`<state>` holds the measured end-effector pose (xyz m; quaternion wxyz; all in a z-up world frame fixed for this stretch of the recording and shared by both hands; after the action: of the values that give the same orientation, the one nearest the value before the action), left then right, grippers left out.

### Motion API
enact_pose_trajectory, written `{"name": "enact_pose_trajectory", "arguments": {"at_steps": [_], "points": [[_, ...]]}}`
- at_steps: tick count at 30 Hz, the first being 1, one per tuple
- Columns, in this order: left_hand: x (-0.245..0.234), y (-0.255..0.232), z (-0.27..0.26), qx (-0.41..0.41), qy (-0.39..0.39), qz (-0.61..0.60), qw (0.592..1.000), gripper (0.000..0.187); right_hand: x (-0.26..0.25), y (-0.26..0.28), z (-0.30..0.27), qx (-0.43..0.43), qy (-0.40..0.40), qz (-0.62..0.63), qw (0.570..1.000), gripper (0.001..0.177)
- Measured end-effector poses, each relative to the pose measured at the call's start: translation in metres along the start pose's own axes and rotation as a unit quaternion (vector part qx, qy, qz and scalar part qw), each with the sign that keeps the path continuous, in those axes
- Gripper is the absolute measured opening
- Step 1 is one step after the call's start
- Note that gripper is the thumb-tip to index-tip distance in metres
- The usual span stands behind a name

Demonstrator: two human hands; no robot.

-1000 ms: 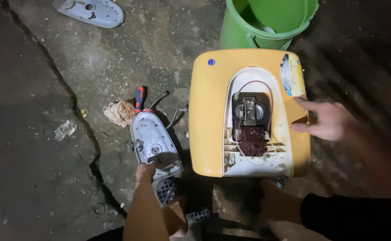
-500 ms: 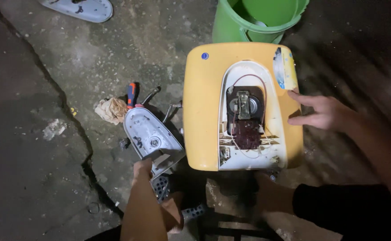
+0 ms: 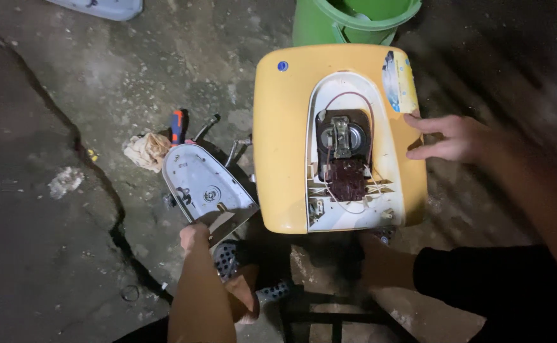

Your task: Repairing a small yellow appliance by disassembling and reassembling its internal components using a wrench and screwdriver.

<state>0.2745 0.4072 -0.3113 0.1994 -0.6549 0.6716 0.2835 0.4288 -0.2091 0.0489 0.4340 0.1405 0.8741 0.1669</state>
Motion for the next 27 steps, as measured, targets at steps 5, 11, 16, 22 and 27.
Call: {"name": "enact_pose_trajectory", "arguments": {"at_steps": [5, 11, 16, 22, 27], "points": [[-0.029, -0.02, -0.007, -0.001, -0.046, 0.043, 0.998, 0.042, -0.011, 0.015, -0.013, 0.071, 0.027, -0.075, 0.994, 0.09], [-0.099, -0.079, -0.073, 0.155, -0.064, 0.05, 0.985, 0.041, -0.039, 0.091, -0.039, 0.037, -0.008, 0.012, 0.999, 0.067], [-0.165, -0.192, -0.057, -0.004, -0.444, 0.109, 0.89, 0.033, -0.043, 0.077, 0.007, -0.047, 0.015, -0.164, 0.985, 0.063], [-0.214, -0.208, -0.271, 0.492, -0.192, 0.176, 0.831, 0.039, -0.063, 0.111, 0.01, -0.165, -0.117, -0.045, 0.978, 0.059], [-0.117, -0.274, -0.345, 0.738, -0.21, 0.166, 0.62, 0.027, -0.058, 0.127, 0.0, -0.126, -0.15, 0.241, 0.95, 0.069]]}}
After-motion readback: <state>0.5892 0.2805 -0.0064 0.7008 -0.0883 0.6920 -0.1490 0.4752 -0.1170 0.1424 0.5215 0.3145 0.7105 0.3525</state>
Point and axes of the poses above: each hand's wrist, its own z-axis towards the middle knuckle, its own x-axis out of the palm, y = z × x, the point moved 8 cm from there along z, towards the middle knuckle, and after that the axes turned 13 degrees about -x, right-handed, at the moved point
